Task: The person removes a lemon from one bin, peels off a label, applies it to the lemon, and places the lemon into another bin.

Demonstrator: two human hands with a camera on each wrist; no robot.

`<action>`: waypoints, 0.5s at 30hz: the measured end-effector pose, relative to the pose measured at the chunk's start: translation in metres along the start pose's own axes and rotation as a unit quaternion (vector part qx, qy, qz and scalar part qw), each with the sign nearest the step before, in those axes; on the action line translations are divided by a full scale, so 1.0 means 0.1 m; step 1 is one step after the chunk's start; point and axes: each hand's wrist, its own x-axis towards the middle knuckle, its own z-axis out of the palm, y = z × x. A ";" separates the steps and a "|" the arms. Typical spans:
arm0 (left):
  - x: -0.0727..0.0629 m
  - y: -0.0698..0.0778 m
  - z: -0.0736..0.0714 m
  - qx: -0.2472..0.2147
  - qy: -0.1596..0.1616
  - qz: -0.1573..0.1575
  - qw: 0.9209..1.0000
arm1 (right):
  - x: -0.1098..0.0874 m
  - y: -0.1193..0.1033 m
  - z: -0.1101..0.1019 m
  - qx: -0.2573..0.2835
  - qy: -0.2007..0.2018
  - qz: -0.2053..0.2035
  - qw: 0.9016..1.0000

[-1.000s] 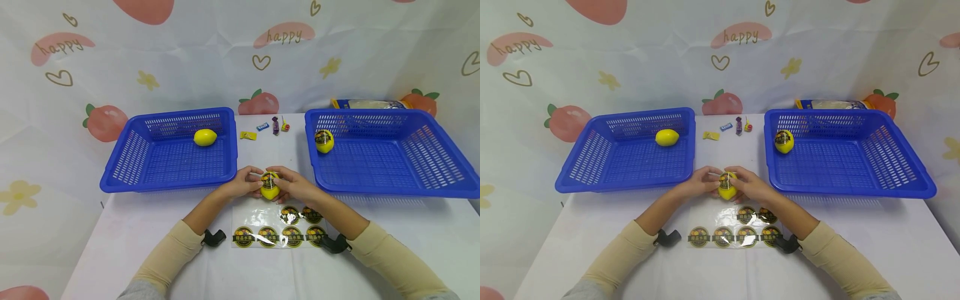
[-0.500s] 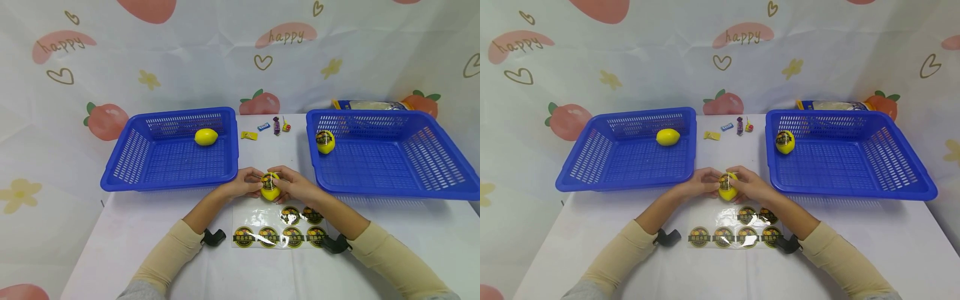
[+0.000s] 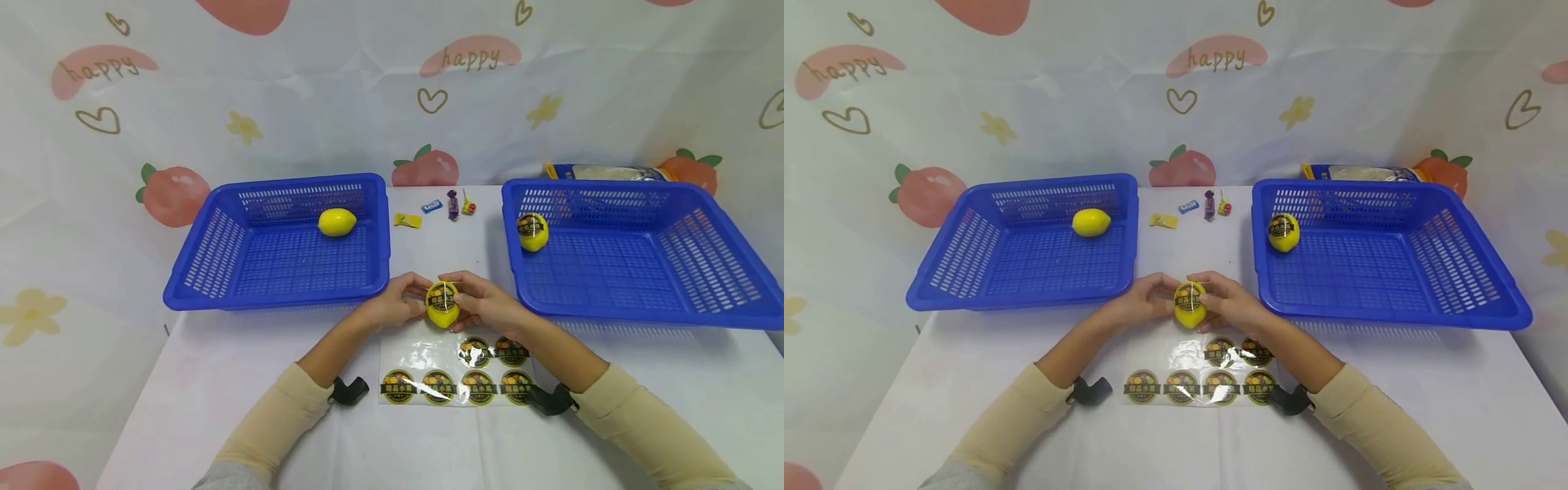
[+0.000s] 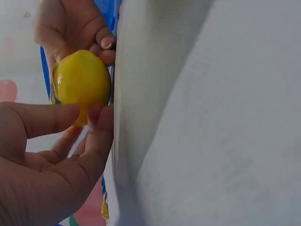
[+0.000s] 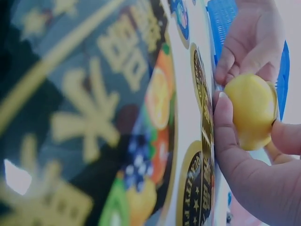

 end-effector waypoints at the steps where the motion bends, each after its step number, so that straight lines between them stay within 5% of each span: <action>1: -0.02 0.01 0.00 0.019 -0.005 0.002 1.000 | 0.00 0.00 0.00 0.001 0.000 0.003 1.000; 9: -0.12 0.05 0.02 0.069 -0.014 -0.007 0.997 | -0.01 -0.02 0.03 -0.012 -0.006 0.017 1.000; 15: -0.18 0.07 0.02 0.086 -0.021 0.001 0.996 | -0.04 -0.06 0.05 -0.097 0.005 0.011 0.995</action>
